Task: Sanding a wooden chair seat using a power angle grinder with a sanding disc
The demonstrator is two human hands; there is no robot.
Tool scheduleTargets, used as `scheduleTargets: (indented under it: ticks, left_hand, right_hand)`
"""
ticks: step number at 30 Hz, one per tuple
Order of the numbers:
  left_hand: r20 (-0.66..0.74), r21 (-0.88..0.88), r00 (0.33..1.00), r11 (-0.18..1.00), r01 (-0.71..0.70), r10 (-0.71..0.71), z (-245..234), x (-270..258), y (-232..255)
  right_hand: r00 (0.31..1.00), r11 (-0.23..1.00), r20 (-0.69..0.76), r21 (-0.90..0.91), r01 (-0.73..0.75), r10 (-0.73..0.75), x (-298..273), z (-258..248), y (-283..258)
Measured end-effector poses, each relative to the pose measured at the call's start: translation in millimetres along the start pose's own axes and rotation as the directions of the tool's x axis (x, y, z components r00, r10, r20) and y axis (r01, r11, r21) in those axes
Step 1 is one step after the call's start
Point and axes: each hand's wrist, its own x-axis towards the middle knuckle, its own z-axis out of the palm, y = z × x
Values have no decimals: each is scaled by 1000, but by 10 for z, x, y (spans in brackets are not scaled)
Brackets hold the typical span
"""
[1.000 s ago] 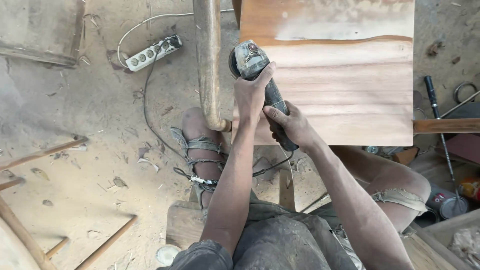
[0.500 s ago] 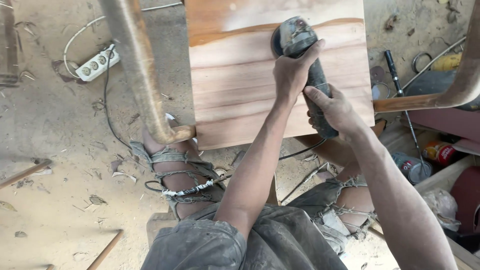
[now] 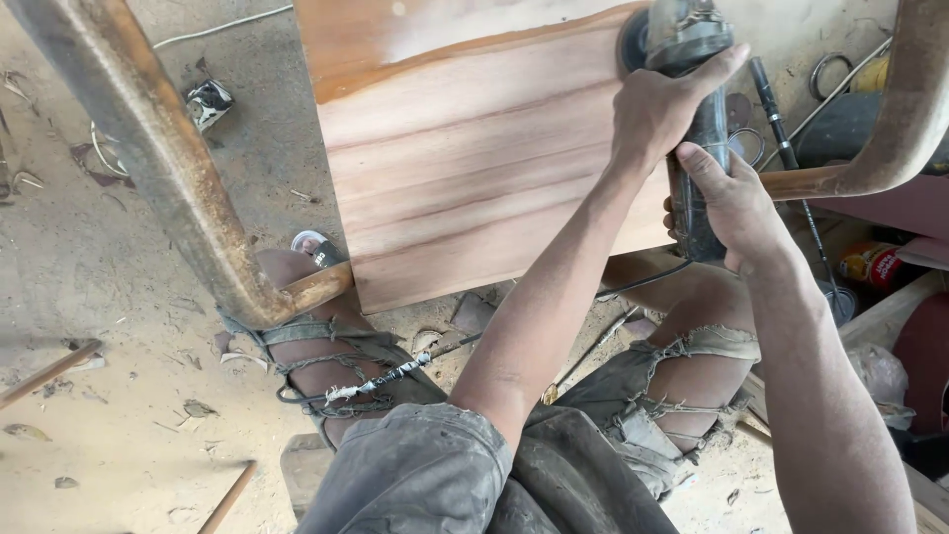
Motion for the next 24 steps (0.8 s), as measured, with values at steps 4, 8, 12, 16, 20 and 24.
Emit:
scheduleTargets:
  ticks: [4, 8, 12, 16, 20, 24]
  left_hand:
    - [84, 99, 996, 995, 32, -40, 143, -54, 114]
    - [113, 312, 985, 946, 91, -132, 58, -124, 145]
    - [165, 238, 986, 971, -17, -23, -260, -251, -77]
    - [-54, 106, 991, 986, 127, -122, -957, -707, 77]
    - [-393, -105, 897, 979, 177, -204, -1711, -1079, 147]
    - [-553, -151, 816, 983, 101, -168, -2331, -1314, 263]
  right_hand:
    - [998, 998, -68, 62, 21, -17, -35, -105, 107]
    - [988, 996, -148, 77, 44, -32, -181, 112, 204]
    - [986, 956, -83, 244, 162, -146, -254, 531, 359]
    - [1000, 974, -19, 227, 6, -2, -275, 1121, 452]
    - [984, 993, 173, 121, 16, -36, -279, 1779, 369]
    - [950, 995, 310, 100, 15, -45, -246, 2348, 292]
